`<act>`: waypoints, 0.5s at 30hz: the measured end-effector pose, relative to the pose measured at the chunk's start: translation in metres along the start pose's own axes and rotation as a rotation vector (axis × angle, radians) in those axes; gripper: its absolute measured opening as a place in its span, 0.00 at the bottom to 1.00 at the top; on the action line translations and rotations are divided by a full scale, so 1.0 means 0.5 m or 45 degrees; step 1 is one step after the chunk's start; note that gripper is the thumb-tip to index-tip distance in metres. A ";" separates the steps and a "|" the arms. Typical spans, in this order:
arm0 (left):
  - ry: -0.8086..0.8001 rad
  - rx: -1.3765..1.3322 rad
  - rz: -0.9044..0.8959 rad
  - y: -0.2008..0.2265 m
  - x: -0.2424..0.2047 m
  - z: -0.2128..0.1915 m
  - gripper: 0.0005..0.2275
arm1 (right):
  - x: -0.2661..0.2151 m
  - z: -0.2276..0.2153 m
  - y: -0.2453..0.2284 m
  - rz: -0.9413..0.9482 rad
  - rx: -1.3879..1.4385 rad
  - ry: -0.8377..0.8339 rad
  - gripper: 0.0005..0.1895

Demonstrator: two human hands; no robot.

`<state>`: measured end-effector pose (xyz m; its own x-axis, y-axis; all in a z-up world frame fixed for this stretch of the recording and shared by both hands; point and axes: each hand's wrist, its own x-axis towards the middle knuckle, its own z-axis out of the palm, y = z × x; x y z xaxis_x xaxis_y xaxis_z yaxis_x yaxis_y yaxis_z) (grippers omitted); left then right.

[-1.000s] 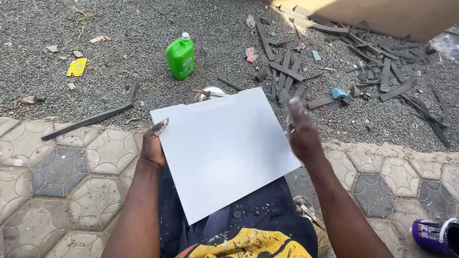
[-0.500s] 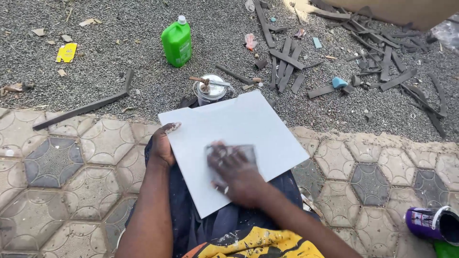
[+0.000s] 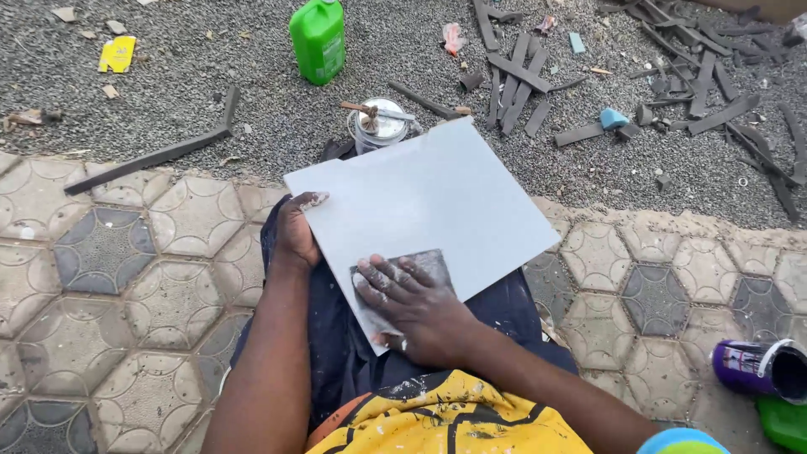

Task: Sanding and scraping the surface and edges of a white furniture panel to prepare it for finishing.

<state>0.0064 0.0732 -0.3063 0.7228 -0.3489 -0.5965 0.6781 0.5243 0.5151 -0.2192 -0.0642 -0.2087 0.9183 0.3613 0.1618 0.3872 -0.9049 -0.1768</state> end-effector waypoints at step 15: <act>0.028 0.066 0.062 0.020 -0.033 0.028 0.09 | -0.027 -0.060 0.151 0.554 0.079 -0.491 0.36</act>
<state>0.0033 0.0733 -0.2826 0.7523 -0.3069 -0.5829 0.6488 0.4990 0.5745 -0.2049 -0.1441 -0.1951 0.9531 0.0255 -0.3016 -0.0390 -0.9778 -0.2059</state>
